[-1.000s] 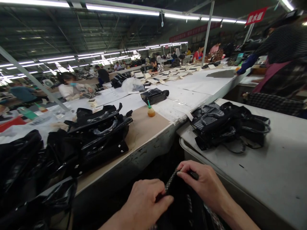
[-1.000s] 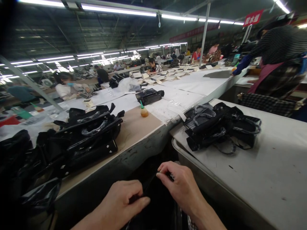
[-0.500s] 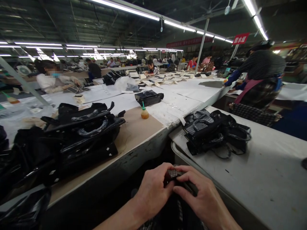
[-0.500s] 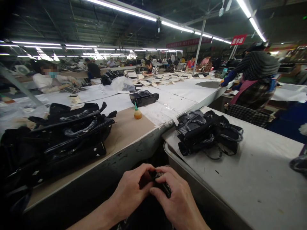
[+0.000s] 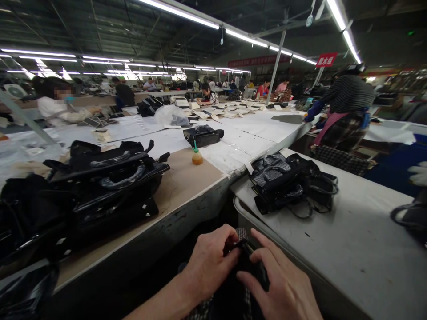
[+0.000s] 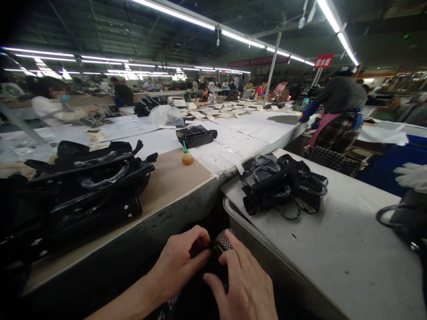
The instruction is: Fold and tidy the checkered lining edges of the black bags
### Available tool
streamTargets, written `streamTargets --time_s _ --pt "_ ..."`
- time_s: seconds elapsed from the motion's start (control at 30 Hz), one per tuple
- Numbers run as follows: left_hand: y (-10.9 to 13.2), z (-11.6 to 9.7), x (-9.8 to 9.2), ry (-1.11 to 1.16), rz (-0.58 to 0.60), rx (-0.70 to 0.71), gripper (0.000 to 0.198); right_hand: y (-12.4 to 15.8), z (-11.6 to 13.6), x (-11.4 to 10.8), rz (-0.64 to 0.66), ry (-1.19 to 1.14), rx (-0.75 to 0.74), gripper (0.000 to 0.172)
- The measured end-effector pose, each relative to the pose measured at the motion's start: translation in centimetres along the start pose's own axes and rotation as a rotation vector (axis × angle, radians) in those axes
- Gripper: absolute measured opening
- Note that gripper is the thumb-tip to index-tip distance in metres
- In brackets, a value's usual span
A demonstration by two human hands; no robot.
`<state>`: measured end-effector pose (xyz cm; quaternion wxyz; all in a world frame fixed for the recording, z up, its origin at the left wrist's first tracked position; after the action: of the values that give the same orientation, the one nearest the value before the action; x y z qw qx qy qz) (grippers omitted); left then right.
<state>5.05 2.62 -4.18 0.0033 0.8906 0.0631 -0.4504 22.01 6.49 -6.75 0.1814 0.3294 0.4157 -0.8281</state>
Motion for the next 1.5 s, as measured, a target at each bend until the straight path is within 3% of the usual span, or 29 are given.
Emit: streamTargets --time_s 0.13,0.3,0.5,0.8,1.13,1.33,1.43,1.5 --pt "-0.2 0.2 0.0 0.0 -0.01 0.076 0.015 0.4 -0.8 0.7 0.03 0.009 0.02 0.015" --pt "-0.3 0.7 0.2 0.005 -0.037 0.143 0.024 0.4 -1.8 1.0 0.06 -0.22 0.105 0.017" --pt "-0.6 0.9 0.6 0.045 -0.044 0.164 0.024 -0.2 -1.8 0.9 0.016 -0.481 0.23 0.016" --pt "-0.6 1.2 0.5 0.082 0.005 0.13 0.02 -0.4 -1.4 1.4 -0.001 -0.547 0.379 0.017" --pt "-1.5 0.0 -0.2 -0.197 0.05 0.293 0.005 -0.5 -1.7 0.6 0.083 -0.491 0.503 0.022" --pt "-3.4 0.0 0.2 -0.291 0.009 0.417 0.02 -1.4 -2.7 -0.1 0.143 -0.641 0.622 0.021" --pt "-3.6 -0.4 0.9 -0.231 -0.002 0.426 0.021 -0.9 -3.0 0.0 0.089 -0.709 0.651 0.023" --pt "-3.6 -0.8 1.3 -0.229 -0.01 0.431 0.02 0.1 -3.1 0.0 -0.026 -0.741 0.653 0.022"
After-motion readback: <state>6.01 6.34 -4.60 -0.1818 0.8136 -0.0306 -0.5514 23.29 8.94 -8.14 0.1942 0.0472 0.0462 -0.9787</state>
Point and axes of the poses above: each hand's wrist, its own y-axis away from the middle knuckle, its own x-axis out of the palm, z = x × y, the point moved 1 cm from there along -y, towards the middle knuckle, and after that the axes turned 14 degrees about -y, right-handed, at the moved point
